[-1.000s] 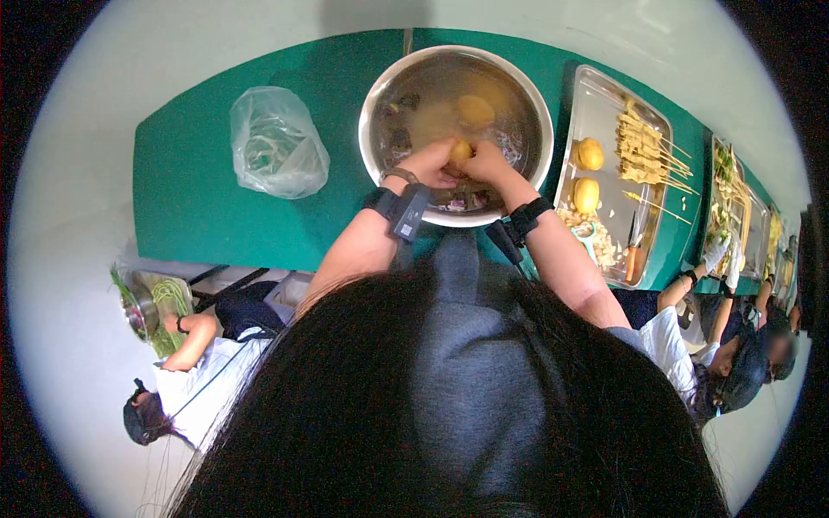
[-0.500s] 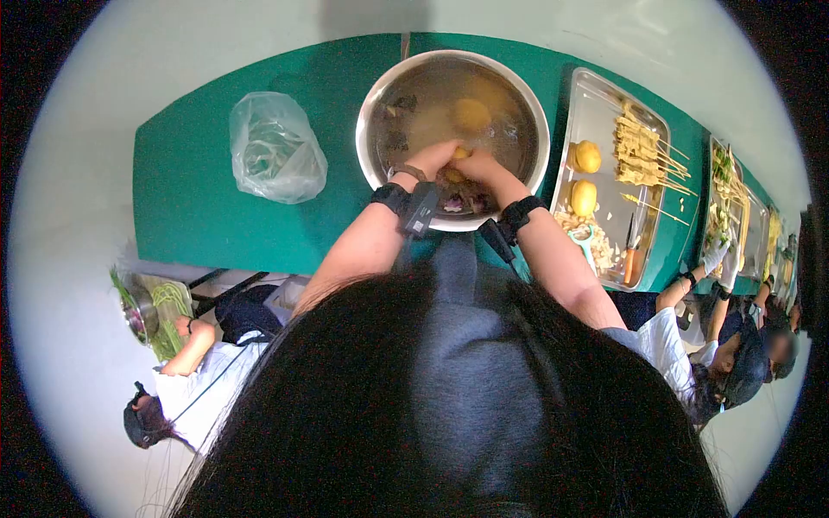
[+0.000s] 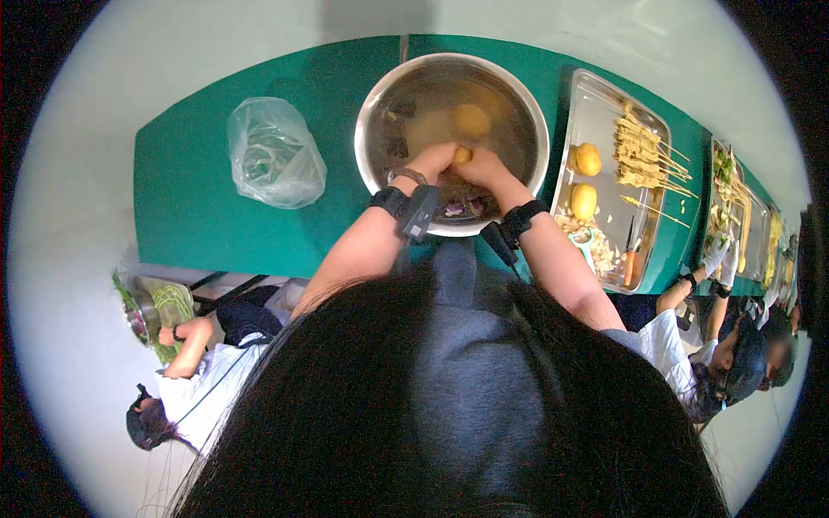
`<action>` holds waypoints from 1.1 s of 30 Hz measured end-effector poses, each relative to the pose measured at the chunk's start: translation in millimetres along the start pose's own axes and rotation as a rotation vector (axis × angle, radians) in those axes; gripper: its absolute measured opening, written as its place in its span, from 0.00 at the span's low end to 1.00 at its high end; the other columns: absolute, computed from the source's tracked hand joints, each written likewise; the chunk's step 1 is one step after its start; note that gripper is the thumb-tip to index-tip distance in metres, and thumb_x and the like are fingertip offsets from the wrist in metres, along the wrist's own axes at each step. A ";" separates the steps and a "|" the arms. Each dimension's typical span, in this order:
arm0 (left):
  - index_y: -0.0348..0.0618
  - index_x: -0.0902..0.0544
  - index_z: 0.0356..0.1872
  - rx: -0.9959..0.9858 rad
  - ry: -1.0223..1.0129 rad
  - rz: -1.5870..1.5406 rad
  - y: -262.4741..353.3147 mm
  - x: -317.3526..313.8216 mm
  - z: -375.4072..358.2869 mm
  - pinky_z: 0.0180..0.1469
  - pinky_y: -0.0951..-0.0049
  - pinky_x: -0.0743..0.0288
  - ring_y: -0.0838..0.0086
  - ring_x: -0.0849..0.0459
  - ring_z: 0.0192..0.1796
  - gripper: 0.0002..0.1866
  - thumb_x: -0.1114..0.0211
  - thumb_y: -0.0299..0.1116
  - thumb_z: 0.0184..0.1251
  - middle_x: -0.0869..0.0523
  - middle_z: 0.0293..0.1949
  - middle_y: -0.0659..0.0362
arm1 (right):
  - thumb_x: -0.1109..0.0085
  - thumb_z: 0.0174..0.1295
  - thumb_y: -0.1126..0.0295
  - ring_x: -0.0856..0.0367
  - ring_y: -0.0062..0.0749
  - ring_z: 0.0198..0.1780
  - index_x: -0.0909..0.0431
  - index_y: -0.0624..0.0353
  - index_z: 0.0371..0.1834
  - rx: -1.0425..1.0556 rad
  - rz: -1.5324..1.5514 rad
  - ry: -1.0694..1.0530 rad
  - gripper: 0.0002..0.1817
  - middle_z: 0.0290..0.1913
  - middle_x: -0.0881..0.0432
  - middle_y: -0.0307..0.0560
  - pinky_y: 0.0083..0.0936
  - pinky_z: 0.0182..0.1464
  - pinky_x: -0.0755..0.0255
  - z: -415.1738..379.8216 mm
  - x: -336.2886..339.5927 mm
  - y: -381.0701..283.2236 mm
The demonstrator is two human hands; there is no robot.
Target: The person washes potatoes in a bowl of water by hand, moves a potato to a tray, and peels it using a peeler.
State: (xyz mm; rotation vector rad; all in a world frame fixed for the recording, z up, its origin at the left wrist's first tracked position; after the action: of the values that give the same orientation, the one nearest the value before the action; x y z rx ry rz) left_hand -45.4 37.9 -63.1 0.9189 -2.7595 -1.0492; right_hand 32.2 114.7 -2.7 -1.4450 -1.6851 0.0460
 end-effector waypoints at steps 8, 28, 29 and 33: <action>0.47 0.20 0.48 0.032 -0.003 -0.061 -9.8 2.8 3.8 0.42 0.71 0.25 0.74 0.19 0.43 0.18 0.51 0.46 0.69 0.17 0.45 0.61 | 0.33 0.42 0.50 0.18 0.49 0.46 0.21 0.66 0.45 0.165 0.048 0.051 0.32 0.43 0.18 0.62 0.36 0.49 0.27 -17.1 0.9 -8.8; 0.56 0.23 0.45 0.070 -0.038 -0.069 21.3 -19.5 -71.1 0.48 0.58 0.32 0.73 0.24 0.46 0.16 0.49 0.49 0.64 0.19 0.42 0.64 | 0.41 0.47 0.50 0.20 0.56 0.48 0.18 0.64 0.41 0.053 -0.037 0.090 0.27 0.43 0.20 0.67 0.42 0.51 0.27 -22.0 10.7 -7.3; 0.57 0.23 0.46 0.070 -0.042 -0.063 20.9 -22.2 -72.7 0.49 0.57 0.33 0.73 0.24 0.48 0.16 0.49 0.50 0.63 0.20 0.44 0.65 | 0.42 0.49 0.50 0.20 0.57 0.47 0.18 0.64 0.39 0.049 -0.066 0.125 0.26 0.43 0.20 0.67 0.43 0.52 0.27 -22.7 11.3 -7.7; 0.55 0.23 0.53 0.066 -0.045 -0.156 -2.7 -16.0 -32.7 0.52 0.64 0.29 0.76 0.22 0.52 0.18 0.48 0.48 0.67 0.19 0.50 0.65 | 0.42 0.50 0.53 0.20 0.58 0.44 0.18 0.63 0.36 0.115 -0.100 0.204 0.22 0.41 0.19 0.65 0.45 0.49 0.26 -23.8 9.2 -8.6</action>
State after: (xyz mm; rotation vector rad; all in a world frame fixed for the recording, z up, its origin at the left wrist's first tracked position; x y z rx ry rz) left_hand -22.9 25.7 -37.1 1.1497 -2.8131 -1.0159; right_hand 41.1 107.6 21.7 -1.2353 -1.5595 -0.0570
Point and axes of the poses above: each hand's wrist, its own z-axis towards the middle knuckle, its own x-axis out of the back of the hand, y = z × x, the point moved 5 cm from there along z, towards the middle knuckle
